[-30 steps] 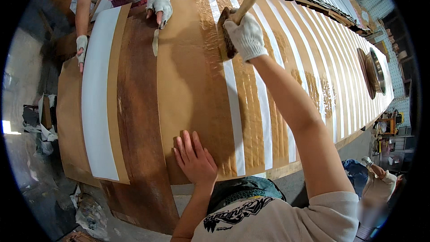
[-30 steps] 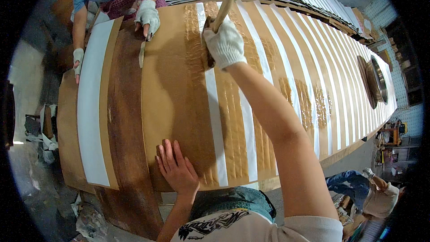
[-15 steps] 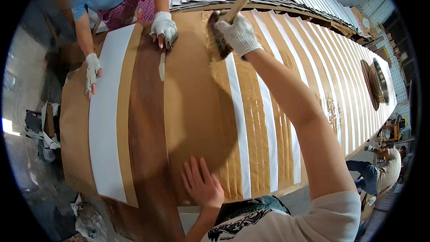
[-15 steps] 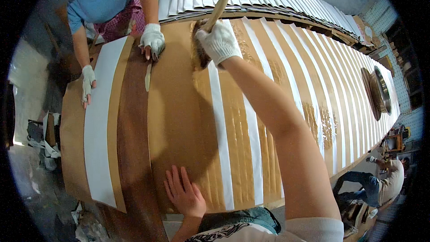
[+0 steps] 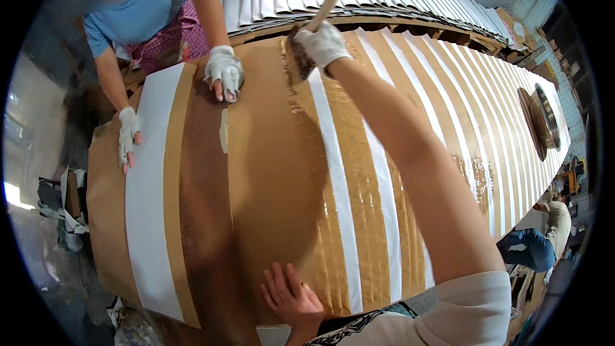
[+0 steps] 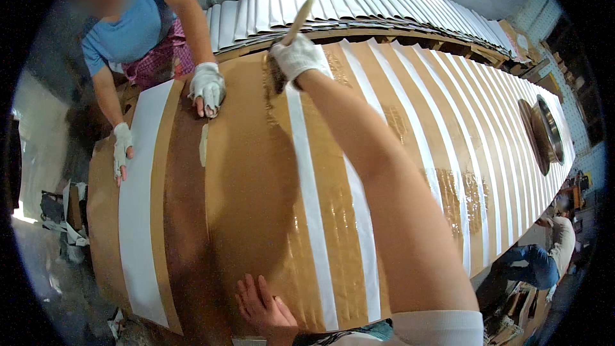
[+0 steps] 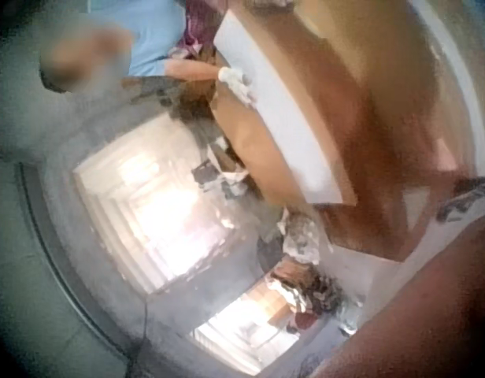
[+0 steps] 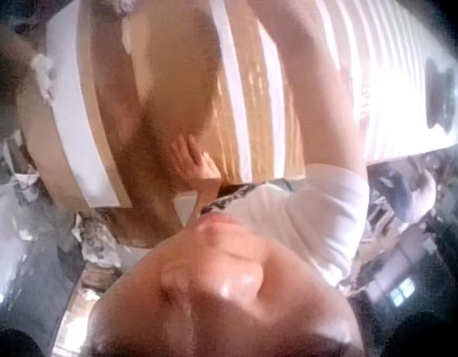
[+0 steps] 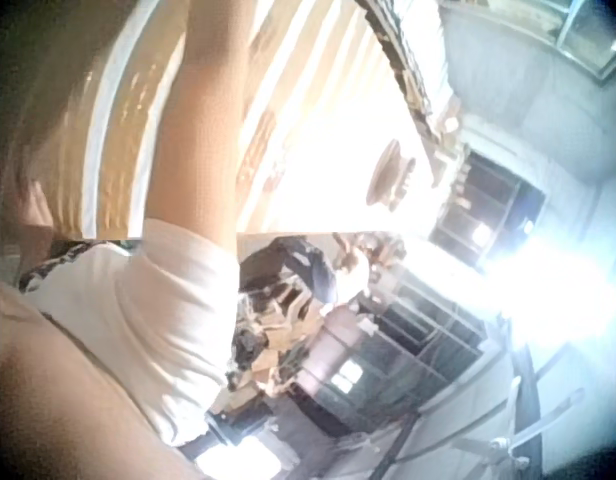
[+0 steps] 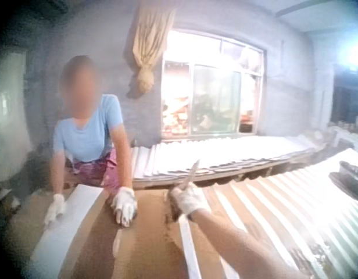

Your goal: The person applies a liquid adhesive to a large sheet of paper using a brush, repeatedly dipping the brush into a metal bowl and spreading the liquid across the surface. Another person assists by holding the paper steady.

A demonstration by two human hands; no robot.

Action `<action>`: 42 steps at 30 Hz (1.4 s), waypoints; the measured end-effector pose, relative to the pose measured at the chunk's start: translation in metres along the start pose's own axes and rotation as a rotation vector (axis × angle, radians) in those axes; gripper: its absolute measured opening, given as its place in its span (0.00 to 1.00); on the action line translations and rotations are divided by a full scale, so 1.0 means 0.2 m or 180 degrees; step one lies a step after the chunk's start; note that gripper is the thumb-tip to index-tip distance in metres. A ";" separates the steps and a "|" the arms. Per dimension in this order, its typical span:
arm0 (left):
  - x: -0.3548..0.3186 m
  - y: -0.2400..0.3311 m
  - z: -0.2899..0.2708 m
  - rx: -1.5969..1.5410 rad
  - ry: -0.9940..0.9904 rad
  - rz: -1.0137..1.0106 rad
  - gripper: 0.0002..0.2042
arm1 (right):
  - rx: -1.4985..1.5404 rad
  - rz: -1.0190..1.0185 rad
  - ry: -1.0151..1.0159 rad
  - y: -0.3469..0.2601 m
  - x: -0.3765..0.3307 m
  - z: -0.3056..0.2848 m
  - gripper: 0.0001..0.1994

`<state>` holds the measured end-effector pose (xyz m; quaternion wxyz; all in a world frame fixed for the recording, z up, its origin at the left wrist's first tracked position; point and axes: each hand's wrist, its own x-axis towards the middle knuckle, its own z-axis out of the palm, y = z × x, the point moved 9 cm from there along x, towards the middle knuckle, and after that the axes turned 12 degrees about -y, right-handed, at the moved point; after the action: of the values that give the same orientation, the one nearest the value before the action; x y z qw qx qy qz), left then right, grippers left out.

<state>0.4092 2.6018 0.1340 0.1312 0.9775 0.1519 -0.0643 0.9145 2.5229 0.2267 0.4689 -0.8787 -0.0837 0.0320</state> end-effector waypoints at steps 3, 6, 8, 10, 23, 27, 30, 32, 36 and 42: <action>0.01 0.02 0.03 -0.0012 0.0025 0.0036 0.30 | -0.0294 0.0195 -0.0035 0.08 0.11 -0.03 0.26; 0.01 0.06 0.06 0.0114 0.0078 0.0014 0.30 | -0.0518 0.0157 0.0169 0.28 0.27 -0.15 0.24; 0.02 0.06 0.05 0.0087 0.0072 -0.0048 0.29 | -0.0585 0.0222 0.0173 0.34 0.29 -0.24 0.24; 0.04 0.06 0.05 0.0049 0.0037 0.0010 0.29 | -0.0741 0.0397 0.0435 0.48 0.29 -0.49 0.25; 0.07 0.13 0.06 0.0089 0.0900 0.0080 0.24 | -0.0782 0.0198 0.0204 0.41 0.23 -0.48 0.23; 0.10 0.16 0.01 0.0022 0.0558 0.0048 0.24 | -0.0521 0.0299 0.0274 0.56 0.24 -0.60 0.25; 0.14 0.21 -0.02 0.0000 0.0561 0.0293 0.25 | -0.1270 0.0519 0.0647 0.77 0.39 -0.90 0.25; 0.14 0.20 -0.02 0.0154 0.0585 0.0411 0.25 | -0.1472 0.0226 0.0357 0.64 0.40 -0.91 0.24; 0.17 0.16 0.07 0.0152 0.0262 0.0220 0.25 | -0.1208 -0.0543 -0.0669 0.58 0.52 -0.86 0.20; 0.20 0.18 0.14 0.0179 0.0320 0.0099 0.25 | -0.1783 -0.0901 -0.0746 0.67 0.61 -0.67 0.20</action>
<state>0.4563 2.5721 0.1087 0.0968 0.9851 0.1412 -0.0172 1.0691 2.3615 0.1945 0.1961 -0.9434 -0.2638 0.0432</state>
